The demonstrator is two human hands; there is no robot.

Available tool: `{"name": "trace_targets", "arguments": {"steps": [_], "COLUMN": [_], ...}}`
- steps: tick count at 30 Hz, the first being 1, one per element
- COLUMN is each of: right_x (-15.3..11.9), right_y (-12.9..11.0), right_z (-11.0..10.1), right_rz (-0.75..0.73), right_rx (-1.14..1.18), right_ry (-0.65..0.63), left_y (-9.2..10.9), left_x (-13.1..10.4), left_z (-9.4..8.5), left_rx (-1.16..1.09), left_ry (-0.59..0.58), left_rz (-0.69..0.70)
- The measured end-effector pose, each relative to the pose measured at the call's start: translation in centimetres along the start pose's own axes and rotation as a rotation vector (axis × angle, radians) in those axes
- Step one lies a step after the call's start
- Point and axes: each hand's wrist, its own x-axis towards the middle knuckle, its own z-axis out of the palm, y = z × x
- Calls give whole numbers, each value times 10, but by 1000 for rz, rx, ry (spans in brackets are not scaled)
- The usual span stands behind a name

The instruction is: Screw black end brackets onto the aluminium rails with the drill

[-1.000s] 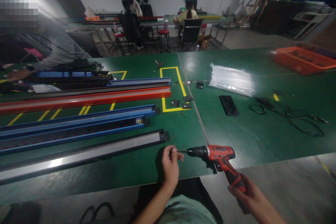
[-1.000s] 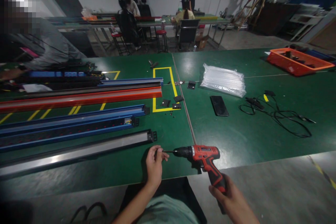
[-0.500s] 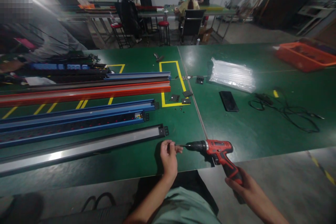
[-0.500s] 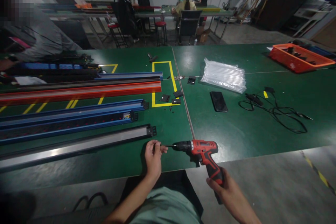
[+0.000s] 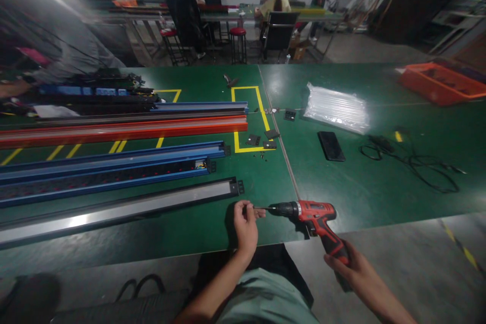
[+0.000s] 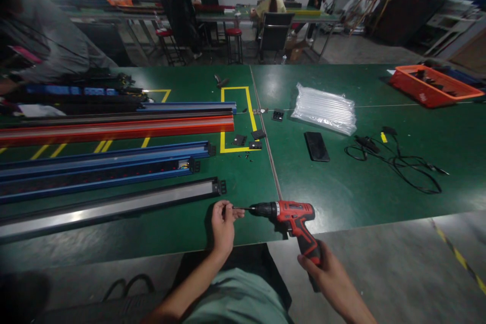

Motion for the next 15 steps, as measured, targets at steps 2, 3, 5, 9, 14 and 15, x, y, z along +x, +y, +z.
{"name": "trace_targets", "arguments": {"steps": [2,3,5,9,14,15], "right_x": [-1,-2,-2,-2,-5,-5], "right_y": [-1,-2,-3,-5,-6,-6], "right_z": [0,0,0,0,1,0], "right_rz": [16,30,44,10,44,73], "right_rx": [5,4,-3,-7,31,55], "right_ry": [-6,-11,-10,10,-22,-32], "left_y": [-1,-1,-2,-1,2,3], "left_x": [0,0,-1,-3,-8,-8], "left_z": [0,-1,-1,-2,-4,-4], "left_rx": [26,41,73,102,151,161], "left_ry": [0,3,6,-13,-5,-2], "left_rz": [19,32,56,83,133,140]}}
